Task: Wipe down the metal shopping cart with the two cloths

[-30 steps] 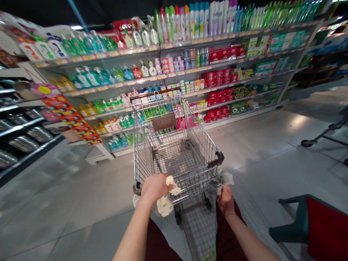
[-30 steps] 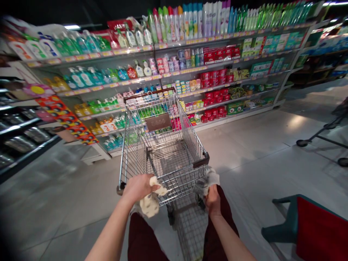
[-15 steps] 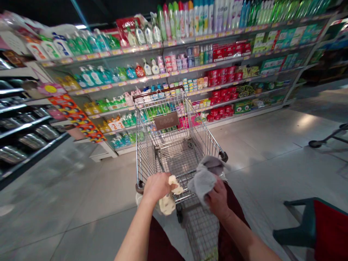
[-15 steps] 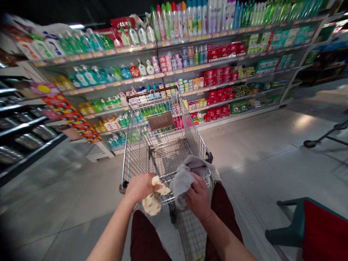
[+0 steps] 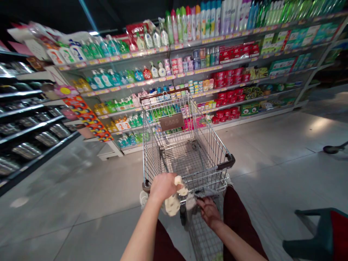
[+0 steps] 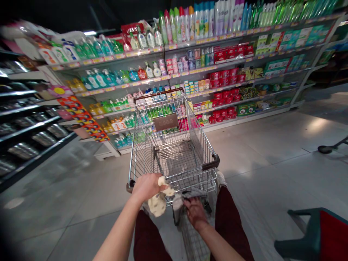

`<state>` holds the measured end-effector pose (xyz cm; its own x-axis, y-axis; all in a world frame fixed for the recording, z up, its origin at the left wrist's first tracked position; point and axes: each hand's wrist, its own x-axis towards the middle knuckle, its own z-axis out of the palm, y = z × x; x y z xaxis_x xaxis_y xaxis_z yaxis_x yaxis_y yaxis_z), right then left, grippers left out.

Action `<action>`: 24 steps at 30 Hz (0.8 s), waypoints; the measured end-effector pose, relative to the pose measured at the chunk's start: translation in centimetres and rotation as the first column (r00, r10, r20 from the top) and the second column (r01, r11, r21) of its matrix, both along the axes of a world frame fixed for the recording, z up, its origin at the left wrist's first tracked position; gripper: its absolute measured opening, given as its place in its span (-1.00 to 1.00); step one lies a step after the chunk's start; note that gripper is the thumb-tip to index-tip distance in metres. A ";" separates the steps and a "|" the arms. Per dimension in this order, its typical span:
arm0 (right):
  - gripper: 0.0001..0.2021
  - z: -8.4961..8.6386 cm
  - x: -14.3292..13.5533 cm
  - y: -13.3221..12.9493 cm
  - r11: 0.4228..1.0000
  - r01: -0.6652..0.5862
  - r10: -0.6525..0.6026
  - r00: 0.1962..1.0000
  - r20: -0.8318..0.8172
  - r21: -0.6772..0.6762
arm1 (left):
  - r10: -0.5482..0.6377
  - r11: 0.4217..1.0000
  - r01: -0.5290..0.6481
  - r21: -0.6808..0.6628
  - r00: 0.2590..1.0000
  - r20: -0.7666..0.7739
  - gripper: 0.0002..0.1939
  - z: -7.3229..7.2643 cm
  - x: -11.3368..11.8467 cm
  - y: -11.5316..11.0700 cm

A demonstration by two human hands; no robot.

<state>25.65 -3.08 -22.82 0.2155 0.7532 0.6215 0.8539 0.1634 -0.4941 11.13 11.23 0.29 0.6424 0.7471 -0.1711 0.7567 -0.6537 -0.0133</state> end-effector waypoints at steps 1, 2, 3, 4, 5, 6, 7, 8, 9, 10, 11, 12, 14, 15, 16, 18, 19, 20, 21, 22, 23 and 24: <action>-0.66 1.8 -0.2 0.1 1.000 0.003 -0.003 1.000 -0.014 0.012 | -0.001 1.000 0.000 0.001 1.000 0.005 -0.66 0.0 0.0 0.0; -0.64 3.8 -0.5 0.3 0.999 0.004 -0.003 1.000 -0.028 0.038 | -0.003 1.000 0.003 0.003 1.000 0.011 -0.66 0.0 -0.1 0.0; -0.64 6.0 -0.9 0.6 0.995 -0.006 0.010 0.999 -0.040 0.096 | -0.010 1.000 0.010 0.005 1.000 0.019 -0.67 0.0 -0.1 -0.1; -0.62 8.0 -1.3 0.9 0.986 -0.055 0.059 0.998 -0.021 0.155 | -0.020 1.000 0.020 0.009 0.999 0.026 -0.70 0.0 -0.2 -0.1; -0.66 9.7 -1.6 1.3 0.967 -0.084 0.081 0.996 0.022 0.240 | -0.033 0.999 0.032 0.015 0.999 0.033 -0.74 0.0 -0.2 -0.2; -0.70 11.0 -1.9 1.8 0.945 -0.107 0.087 0.993 0.076 0.309 | -0.047 0.999 0.047 0.018 0.998 0.037 -0.78 0.1 -0.3 -0.2; -0.75 11.7 -2.1 2.3 0.927 -0.131 0.088 0.987 0.136 0.352 | -0.057 0.998 0.057 0.020 0.998 0.038 -0.81 0.1 -0.4 -0.2; -0.81 11.7 -2.2 2.8 0.916 -0.142 0.074 0.979 0.191 0.375 | -0.060 0.998 0.059 0.023 0.997 0.038 -0.82 0.1 -0.4 -0.3; -0.84 11.1 -2.3 3.3 0.916 -0.143 0.054 0.970 0.238 0.375 | -0.056 0.998 0.055 0.026 0.998 0.038 -0.82 0.1 -0.4 -0.3; -0.86 10.0 -2.2 3.7 0.925 -0.142 0.041 0.960 0.277 0.353 | -0.048 0.999 0.047 0.028 0.998 0.038 -0.80 0.1 -0.4 -0.3; -0.87 8.5 -2.1 3.9 0.939 -0.124 0.026 0.955 0.295 0.319 | -0.039 0.999 0.038 0.030 0.999 0.038 -0.77 0.0 -0.4 -0.2; -0.86 6.8 -2.0 4.0 0.956 -0.101 0.015 0.954 0.299 0.276 | -0.032 0.999 0.031 0.031 0.999 0.036 -0.72 0.0 -0.3 -0.2; -0.78 3.4 -1.6 3.9 0.984 -0.078 0.028 0.955 0.297 0.159 | -0.029 0.999 0.028 0.031 0.999 0.032 -0.64 -0.1 -0.2 -0.1; -0.73 2.0 -1.5 3.6 0.990 -0.085 0.049 0.953 0.298 0.111 | -0.028 0.999 0.027 0.031 0.999 0.031 -0.62 -0.1 -0.2 -0.1; -0.70 1.0 -1.3 3.4 0.992 -0.098 0.071 0.952 0.298 0.077 | -0.024 0.999 0.023 0.032 0.999 0.030 -0.61 -0.1 -0.2 -0.1; -0.66 -0.2 -1.2 3.1 0.991 -0.128 0.109 0.951 0.289 0.047 | -0.016 0.999 0.015 0.030 0.999 0.027 -0.61 -0.1 -0.1 -0.1; -0.64 -0.4 -1.2 3.1 0.991 -0.132 0.119 0.957 0.266 0.035 | -0.013 1.000 0.012 0.029 1.000 0.027 -0.61 -0.1 -0.1 0.0; -0.62 -0.5 -1.2 3.1 0.991 -0.131 0.122 0.965 0.231 0.023 | -0.011 1.000 0.010 0.026 1.000 0.025 -0.61 -0.1 -0.1 -0.1; -0.60 -0.4 -1.2 3.2 0.992 -0.128 0.125 0.974 0.191 0.006 | -0.011 1.000 0.010 0.023 1.000 0.024 -0.61 0.0 -0.1 -0.1; -0.59 -0.4 -1.2 3.2 0.991 -0.129 0.130 0.980 0.148 -0.022 | -0.013 1.000 0.013 0.022 1.000 0.025 -0.62 0.0 -0.1 -0.1; -0.58 -0.4 -1.1 3.2 0.989 -0.134 0.140 0.985 0.103 -0.062 | -0.015 1.000 0.015 0.022 1.000 0.025 -0.62 0.0 -0.1 -0.1; -0.59 -0.6 -0.9 3.1 0.983 -0.146 0.152 0.987 0.051 -0.112 | -0.018 1.000 0.017 0.023 1.000 0.025 -0.62 0.0 -0.2 -0.1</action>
